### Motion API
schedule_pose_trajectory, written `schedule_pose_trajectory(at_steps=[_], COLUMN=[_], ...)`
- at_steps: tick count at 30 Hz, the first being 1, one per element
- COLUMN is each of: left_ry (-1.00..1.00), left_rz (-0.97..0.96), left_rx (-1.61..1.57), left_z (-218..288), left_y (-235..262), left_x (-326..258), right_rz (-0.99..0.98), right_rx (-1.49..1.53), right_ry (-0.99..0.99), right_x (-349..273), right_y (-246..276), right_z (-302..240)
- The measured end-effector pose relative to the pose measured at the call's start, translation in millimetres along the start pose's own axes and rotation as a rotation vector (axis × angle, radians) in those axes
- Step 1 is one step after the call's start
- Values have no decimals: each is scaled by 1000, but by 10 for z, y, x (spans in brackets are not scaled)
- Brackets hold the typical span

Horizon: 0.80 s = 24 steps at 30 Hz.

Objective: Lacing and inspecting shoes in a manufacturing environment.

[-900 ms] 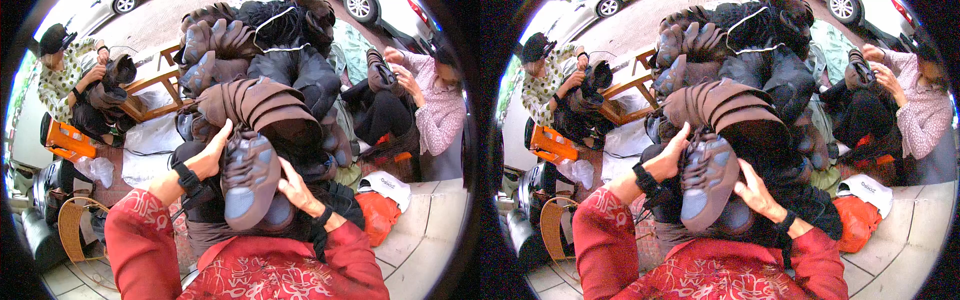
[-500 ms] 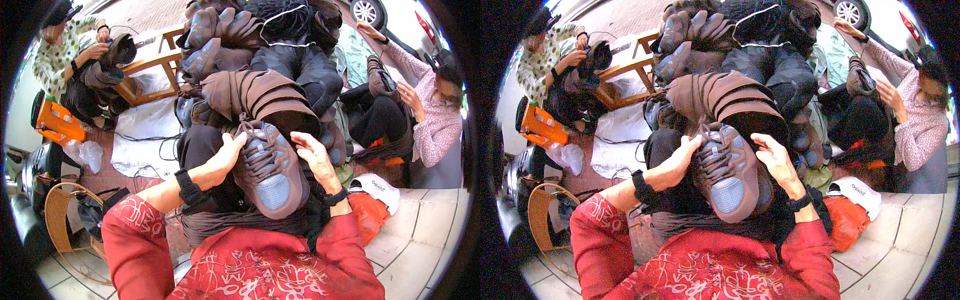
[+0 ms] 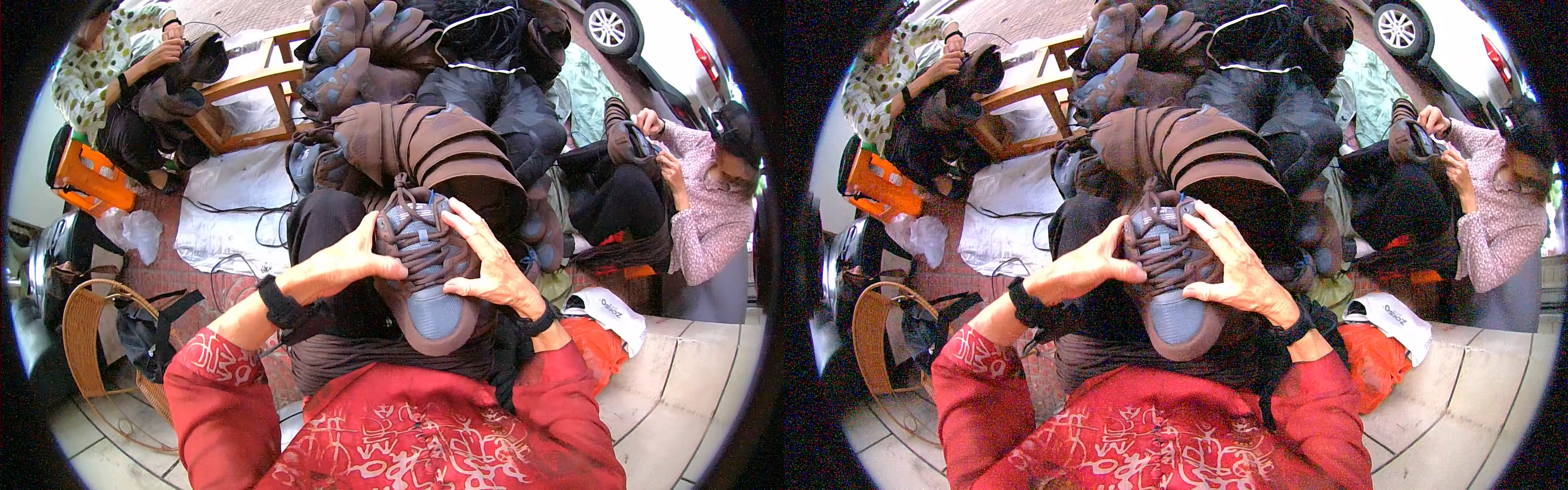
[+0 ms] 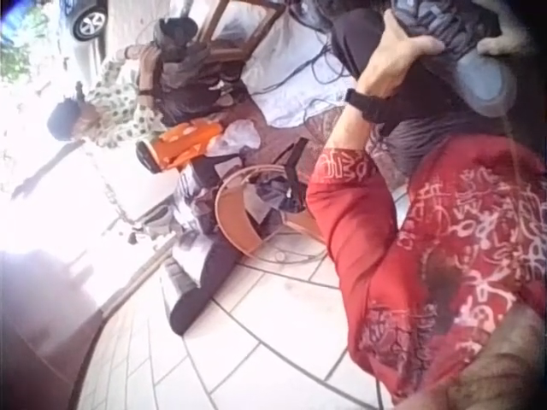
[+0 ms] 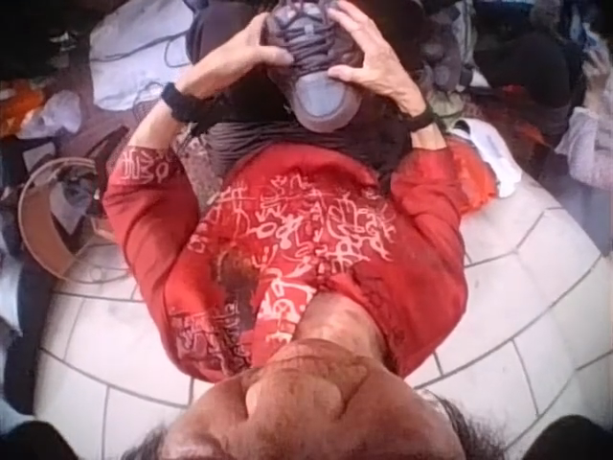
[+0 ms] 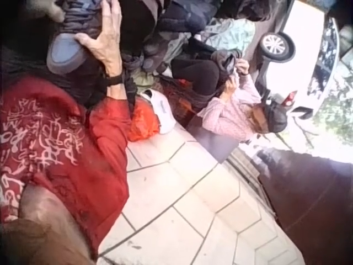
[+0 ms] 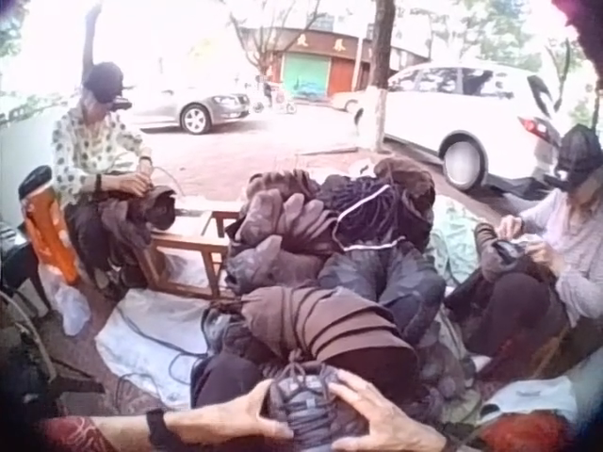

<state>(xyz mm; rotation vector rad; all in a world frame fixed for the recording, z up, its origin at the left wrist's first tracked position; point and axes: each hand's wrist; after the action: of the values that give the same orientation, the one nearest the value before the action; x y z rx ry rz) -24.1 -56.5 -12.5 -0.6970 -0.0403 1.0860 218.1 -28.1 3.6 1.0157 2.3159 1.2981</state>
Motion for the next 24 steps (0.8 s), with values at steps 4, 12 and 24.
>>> schedule_pose_trajectory(at_steps=[4,12,24], left_ry=[-47,-28,82], left_rz=[22,5,356], left_rx=[16,27,123], left_z=[-70,-49,129], left_y=[-8,43,155], left_x=[-55,-72,350], right_rz=[16,30,47], right_rx=[11,0,301], right_ry=[10,11,-458], right_x=[10,17,-295], right_y=[-23,-77,-306], right_z=[-9,-34,284])
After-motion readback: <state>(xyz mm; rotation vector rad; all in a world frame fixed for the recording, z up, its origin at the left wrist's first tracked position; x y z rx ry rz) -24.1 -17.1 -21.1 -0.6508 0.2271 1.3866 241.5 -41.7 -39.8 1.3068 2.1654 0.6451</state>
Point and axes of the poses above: each hand's wrist, its own x-axis towards the middle knuckle, its own y-axis out of the back of the hand, z = x × y, and after that the axes turned 14 degrees about -x, right-handed
